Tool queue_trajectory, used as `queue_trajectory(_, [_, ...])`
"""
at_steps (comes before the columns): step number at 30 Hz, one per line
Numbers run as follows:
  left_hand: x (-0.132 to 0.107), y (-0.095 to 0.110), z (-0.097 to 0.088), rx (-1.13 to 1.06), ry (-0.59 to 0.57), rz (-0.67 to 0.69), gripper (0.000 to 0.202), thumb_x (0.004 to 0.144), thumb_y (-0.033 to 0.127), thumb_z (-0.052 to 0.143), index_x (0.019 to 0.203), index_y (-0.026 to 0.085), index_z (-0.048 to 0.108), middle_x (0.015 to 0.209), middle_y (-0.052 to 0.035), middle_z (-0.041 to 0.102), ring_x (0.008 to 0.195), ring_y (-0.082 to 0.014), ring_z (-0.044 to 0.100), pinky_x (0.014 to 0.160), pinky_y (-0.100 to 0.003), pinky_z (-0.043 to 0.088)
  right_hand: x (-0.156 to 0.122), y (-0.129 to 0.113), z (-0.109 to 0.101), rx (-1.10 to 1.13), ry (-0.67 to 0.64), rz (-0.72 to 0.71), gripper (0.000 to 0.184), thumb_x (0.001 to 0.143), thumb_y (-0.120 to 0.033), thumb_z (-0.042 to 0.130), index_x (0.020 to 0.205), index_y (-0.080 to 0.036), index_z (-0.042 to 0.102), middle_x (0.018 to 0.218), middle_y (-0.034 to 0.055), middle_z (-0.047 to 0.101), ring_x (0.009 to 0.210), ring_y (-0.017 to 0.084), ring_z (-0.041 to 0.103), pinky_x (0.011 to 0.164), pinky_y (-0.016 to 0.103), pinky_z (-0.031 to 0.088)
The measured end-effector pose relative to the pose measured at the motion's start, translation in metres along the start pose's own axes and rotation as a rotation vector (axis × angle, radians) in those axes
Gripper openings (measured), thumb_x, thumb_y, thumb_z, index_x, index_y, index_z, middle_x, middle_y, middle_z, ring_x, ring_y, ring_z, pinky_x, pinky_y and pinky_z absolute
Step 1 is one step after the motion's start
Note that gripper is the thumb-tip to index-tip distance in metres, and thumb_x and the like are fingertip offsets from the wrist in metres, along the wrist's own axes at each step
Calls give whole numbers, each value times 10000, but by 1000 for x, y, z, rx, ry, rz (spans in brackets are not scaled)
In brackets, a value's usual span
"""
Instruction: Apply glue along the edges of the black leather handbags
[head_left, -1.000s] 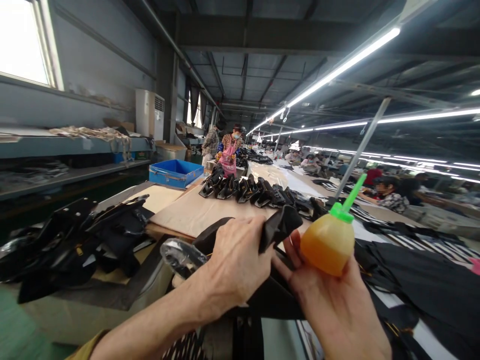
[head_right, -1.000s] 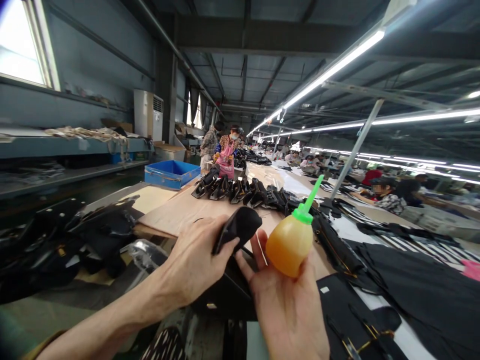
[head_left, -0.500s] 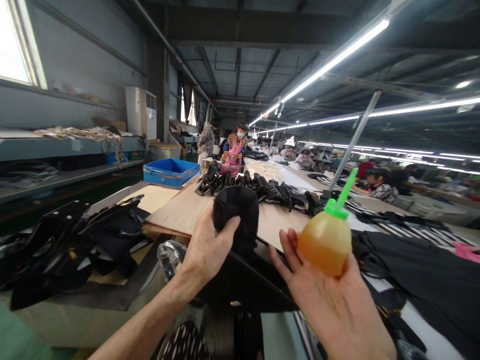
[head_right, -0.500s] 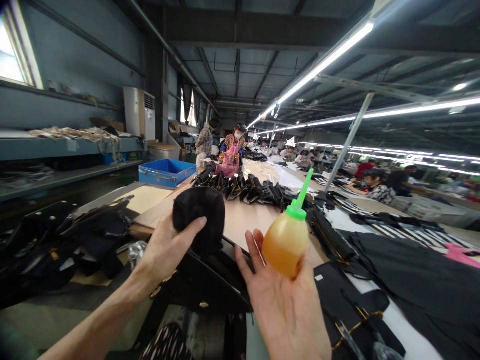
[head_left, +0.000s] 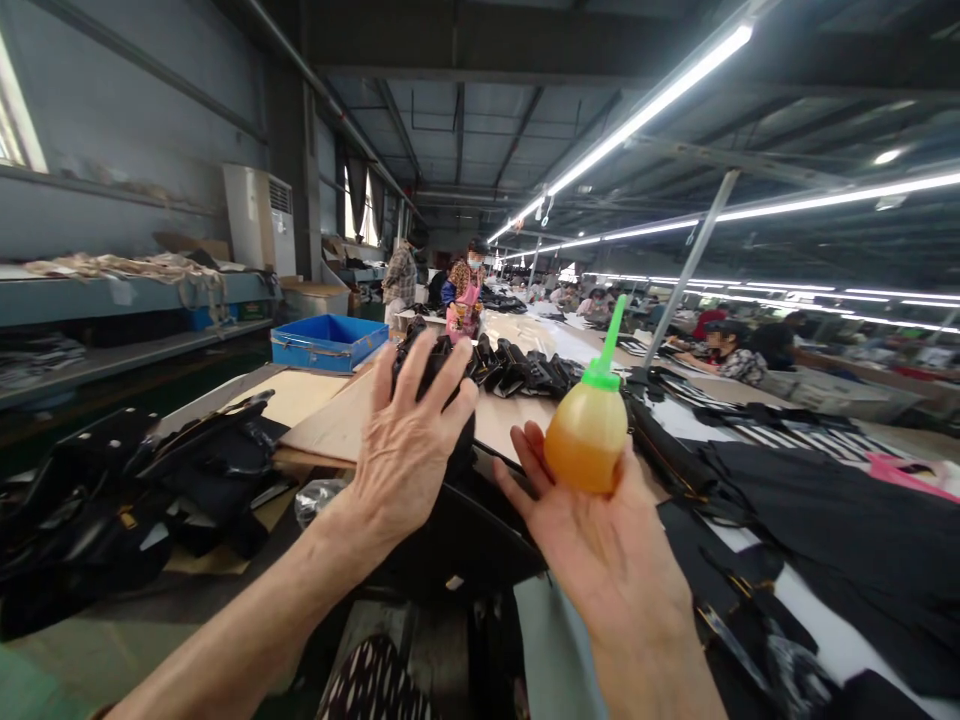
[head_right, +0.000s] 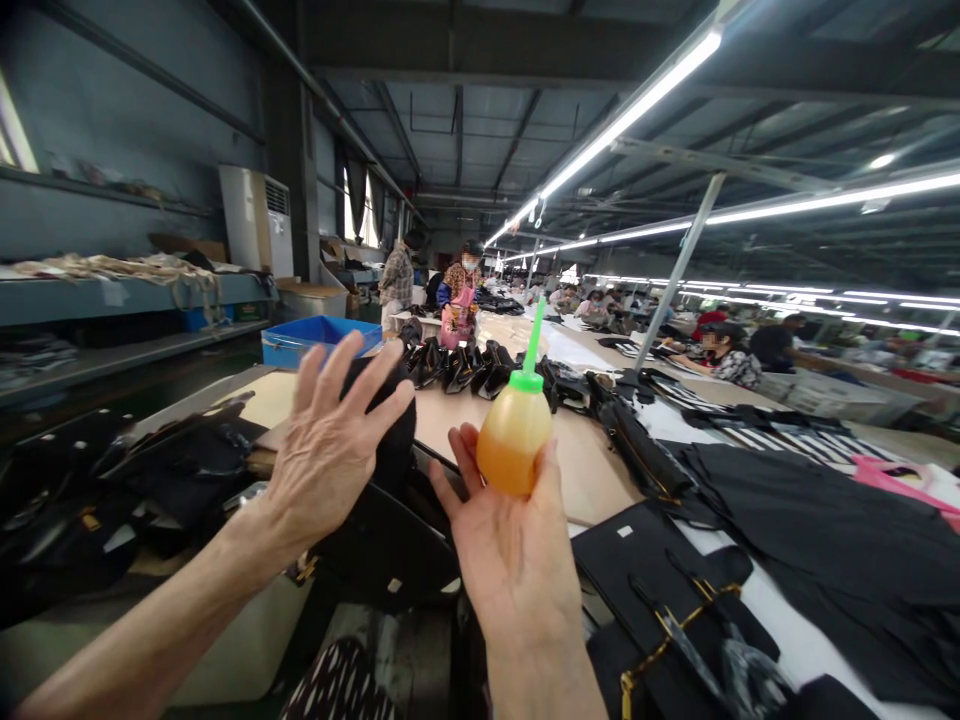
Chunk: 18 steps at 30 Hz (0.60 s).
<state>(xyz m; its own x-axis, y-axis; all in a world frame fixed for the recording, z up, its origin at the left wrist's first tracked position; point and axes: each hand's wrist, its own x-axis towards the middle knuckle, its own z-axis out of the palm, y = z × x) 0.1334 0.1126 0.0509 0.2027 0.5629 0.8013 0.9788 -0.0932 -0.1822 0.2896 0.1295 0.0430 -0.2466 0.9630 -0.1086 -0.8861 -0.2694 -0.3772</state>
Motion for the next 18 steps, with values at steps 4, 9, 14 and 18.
queue_trajectory(4, [7, -11, -1, -24, -302, 45, 182, 856, 137, 428, 891, 129, 606, 1051, -120, 600, 1002, -256, 521, 870, -405, 417, 3, 3, 4, 8, 9, -13, 355, 908, -473, 458, 918, -153, 610, 882, 126, 635, 974, 282, 573, 866, 548, 420])
queue_trajectory(9, [1, -30, 4, -321, -534, -193, 282, 848, 434, 464, 842, 178, 581, 880, -49, 616, 819, -205, 565, 718, -323, 424, 6, 10, 8, 22, 21, 1, 331, 912, -452, 463, 996, -158, 589, 1027, 161, 605, 1071, 301, 533, 865, 549, 422])
queue_trajectory(14, [-2, -50, 15, -578, -760, -248, 540, 514, 529, 736, 908, 185, 600, 899, -18, 642, 804, -225, 576, 665, -291, 419, 6, 17, 11, 12, 40, -9, 325, 901, -458, 478, 1066, -195, 575, 1100, 160, 584, 1105, 325, 513, 859, 566, 424])
queue_trajectory(18, [8, -61, 33, -994, -1079, -237, 490, 522, 349, 751, 969, 186, 634, 887, 15, 673, 800, -198, 601, 645, -247, 448, 7, 23, 14, 37, 25, 2, 344, 885, -482, 497, 1064, -199, 576, 1074, 138, 591, 1117, 326, 502, 880, 576, 410])
